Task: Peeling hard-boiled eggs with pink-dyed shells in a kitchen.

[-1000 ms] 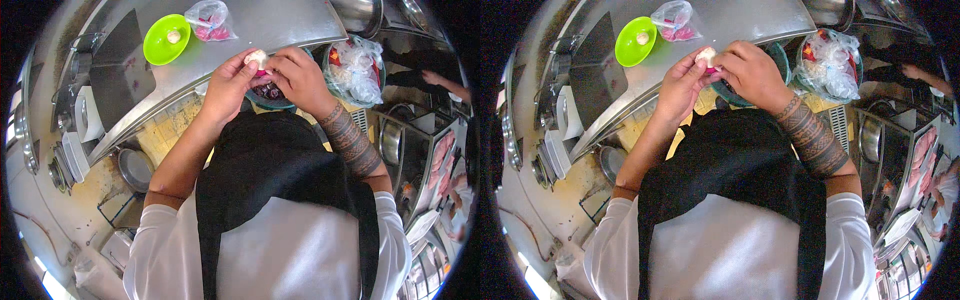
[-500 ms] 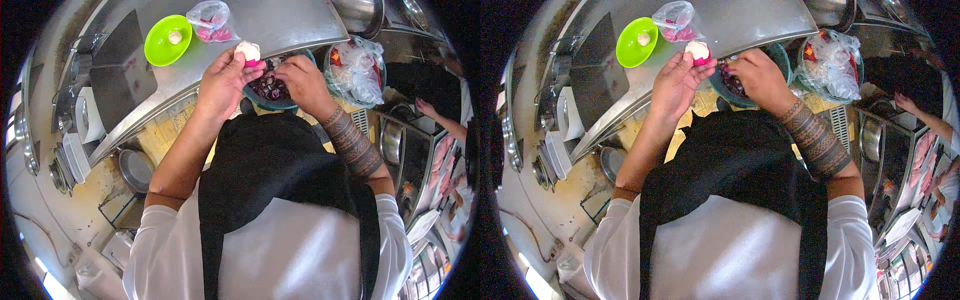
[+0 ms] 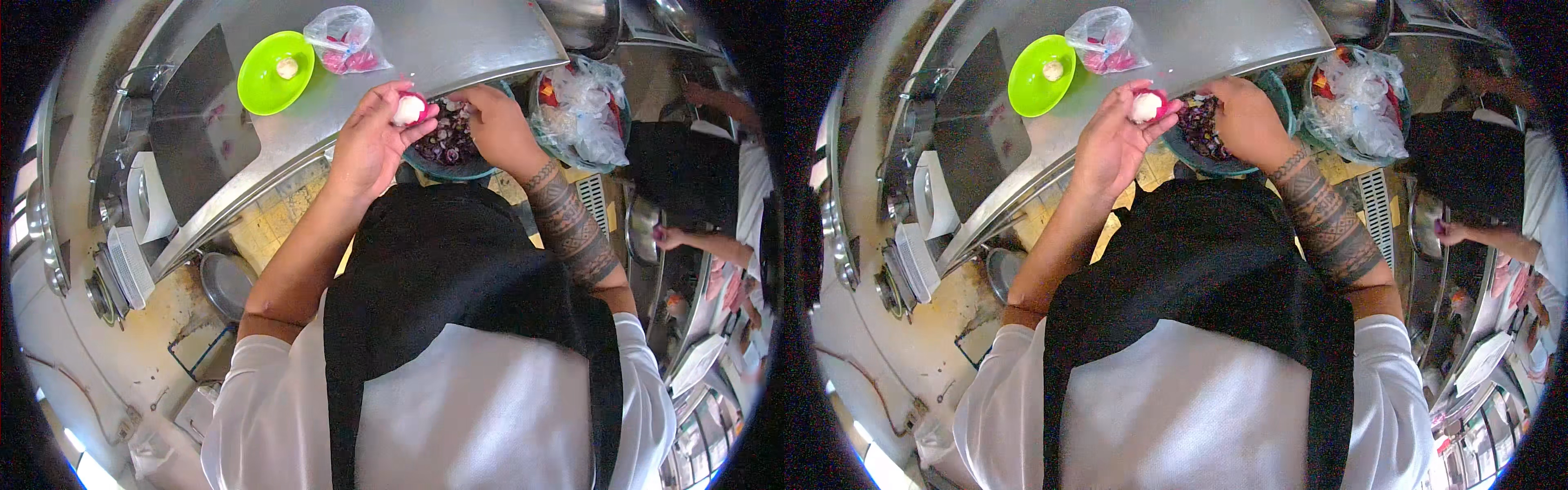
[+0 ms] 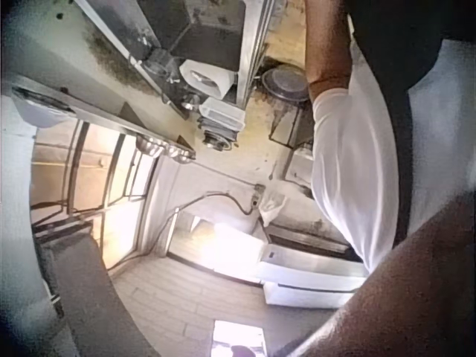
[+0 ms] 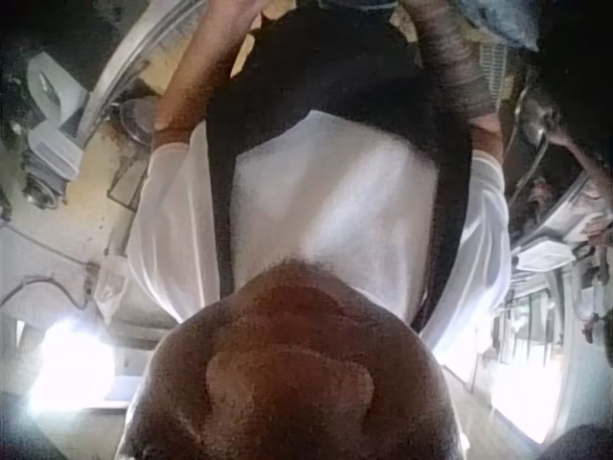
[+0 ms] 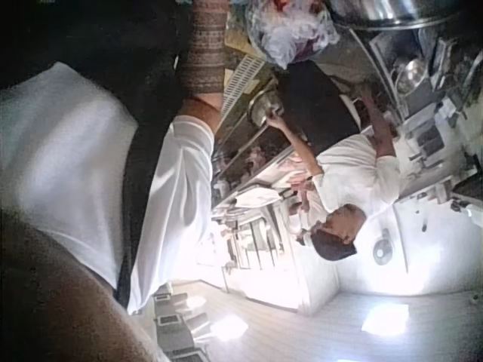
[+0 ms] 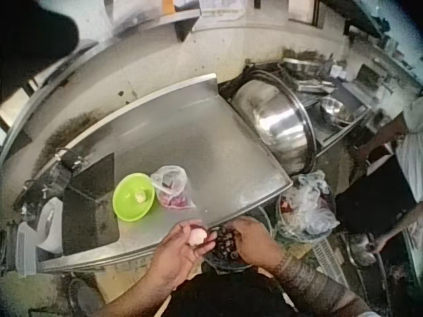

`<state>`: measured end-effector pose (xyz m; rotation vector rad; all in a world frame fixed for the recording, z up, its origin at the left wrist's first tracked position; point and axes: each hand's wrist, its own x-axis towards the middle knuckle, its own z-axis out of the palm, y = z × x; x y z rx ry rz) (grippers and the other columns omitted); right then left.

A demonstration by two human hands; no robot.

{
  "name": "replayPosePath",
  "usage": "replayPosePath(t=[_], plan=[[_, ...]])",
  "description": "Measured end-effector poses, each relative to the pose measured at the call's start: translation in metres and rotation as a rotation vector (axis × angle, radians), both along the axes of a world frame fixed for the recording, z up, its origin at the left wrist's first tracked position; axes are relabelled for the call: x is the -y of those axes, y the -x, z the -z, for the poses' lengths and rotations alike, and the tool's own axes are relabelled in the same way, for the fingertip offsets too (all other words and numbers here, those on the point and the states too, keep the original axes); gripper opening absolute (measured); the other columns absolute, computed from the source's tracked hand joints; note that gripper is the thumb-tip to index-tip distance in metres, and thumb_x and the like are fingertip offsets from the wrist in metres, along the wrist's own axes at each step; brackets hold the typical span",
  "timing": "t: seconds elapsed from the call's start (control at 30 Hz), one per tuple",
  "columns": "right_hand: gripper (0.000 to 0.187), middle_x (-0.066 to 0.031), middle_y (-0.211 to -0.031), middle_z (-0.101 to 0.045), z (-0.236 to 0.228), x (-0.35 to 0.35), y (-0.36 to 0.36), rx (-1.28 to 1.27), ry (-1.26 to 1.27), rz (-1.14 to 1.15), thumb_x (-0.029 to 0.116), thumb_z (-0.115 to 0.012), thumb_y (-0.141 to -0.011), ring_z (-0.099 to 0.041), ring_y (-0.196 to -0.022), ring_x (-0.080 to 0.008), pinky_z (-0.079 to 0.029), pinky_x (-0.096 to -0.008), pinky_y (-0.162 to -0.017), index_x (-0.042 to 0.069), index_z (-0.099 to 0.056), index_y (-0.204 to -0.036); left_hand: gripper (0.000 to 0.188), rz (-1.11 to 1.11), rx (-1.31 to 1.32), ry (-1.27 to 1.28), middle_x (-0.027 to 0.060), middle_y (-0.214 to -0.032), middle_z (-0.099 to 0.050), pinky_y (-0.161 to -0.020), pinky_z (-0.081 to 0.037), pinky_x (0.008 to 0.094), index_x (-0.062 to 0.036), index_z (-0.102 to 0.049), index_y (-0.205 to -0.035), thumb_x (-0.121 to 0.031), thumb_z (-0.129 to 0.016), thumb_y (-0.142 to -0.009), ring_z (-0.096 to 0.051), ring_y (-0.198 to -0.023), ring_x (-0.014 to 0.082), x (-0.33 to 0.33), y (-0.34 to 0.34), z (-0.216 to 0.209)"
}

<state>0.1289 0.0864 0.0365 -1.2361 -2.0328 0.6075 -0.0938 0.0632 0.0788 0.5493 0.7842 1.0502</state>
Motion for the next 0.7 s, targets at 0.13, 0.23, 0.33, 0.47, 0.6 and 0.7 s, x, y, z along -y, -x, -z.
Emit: replayPosePath(t=[0.13,0.23,0.33,0.47,0.6,0.7], plan=[[0.026,-0.0185,-0.104,-0.073,-0.033,0.014,0.032,-0.347,0.344,-0.002,0.019,-0.071,-0.093,-0.07,-0.091,-0.0332,-0.056,-0.0407,-0.082,0.001,-0.07,-0.112,0.031,-0.125,0.036,0.018,0.015,-0.123,-0.063,-0.107,-0.049,0.0476,-0.0031,-0.052,-0.128,-0.027,-0.048,-0.109,-0.062,-0.12,0.0325,0.007,0.002,0.008],[0.035,-0.0184,-0.104,-0.072,-0.033,0.019,0.05,-0.391,0.313,-0.032,0.026,-0.073,-0.094,-0.071,-0.092,-0.0322,-0.056,-0.04,-0.082,0.001,-0.067,-0.118,0.026,-0.176,0.097,0.007,0.0133,-0.124,-0.062,-0.107,-0.047,0.0468,-0.0042,-0.054,-0.125,-0.024,-0.048,-0.109,-0.06,-0.118,0.0268,0.014,0.003,0.008],[0.034,-0.0212,-0.108,-0.07,-0.036,0.017,0.058,-0.359,0.133,-0.095,0.022,-0.068,-0.096,-0.068,-0.096,-0.0367,-0.054,-0.0433,-0.085,-0.001,-0.064,-0.12,0.025,-0.166,0.161,-0.015,0.011,-0.124,-0.061,-0.109,-0.045,0.0463,-0.0047,-0.055,-0.125,-0.023,-0.049,-0.109,-0.059,-0.118,0.0239,0.019,0.004,0.009],[0.029,-0.0228,-0.107,-0.067,-0.035,0.019,0.064,-0.281,0.061,-0.121,0.015,-0.06,-0.098,-0.065,-0.099,-0.0405,-0.052,-0.0462,-0.09,-0.003,-0.062,-0.12,0.033,-0.148,0.164,-0.042,0.0107,-0.127,-0.061,-0.109,-0.045,0.0463,-0.0042,-0.055,-0.13,-0.029,-0.049,-0.109,-0.058,-0.12,0.0243,0.025,0.007,0.011],[0.026,-0.0228,-0.104,-0.066,-0.038,0.021,0.066,-0.251,0.073,-0.118,0.011,-0.054,-0.098,-0.064,-0.098,-0.0416,-0.052,-0.0461,-0.089,-0.003,-0.062,-0.119,0.037,-0.138,0.191,-0.071,0.0114,-0.128,-0.061,-0.108,-0.046,0.0469,-0.0038,-0.056,-0.131,-0.033,-0.047,-0.109,-0.058,-0.121,0.0248,0.026,0.009,0.011],[0.025,-0.0217,-0.103,-0.066,-0.037,0.022,0.07,-0.37,0.114,-0.072,0.008,-0.052,-0.099,-0.065,-0.097,-0.0392,-0.053,-0.0437,-0.087,-0.002,-0.063,-0.119,0.04,-0.112,0.166,-0.017,0.0117,-0.128,-0.062,-0.106,-0.048,0.0474,-0.0032,-0.057,-0.129,-0.036,-0.046,-0.109,-0.059,-0.12,0.0255,0.022,0.013,0.014]])
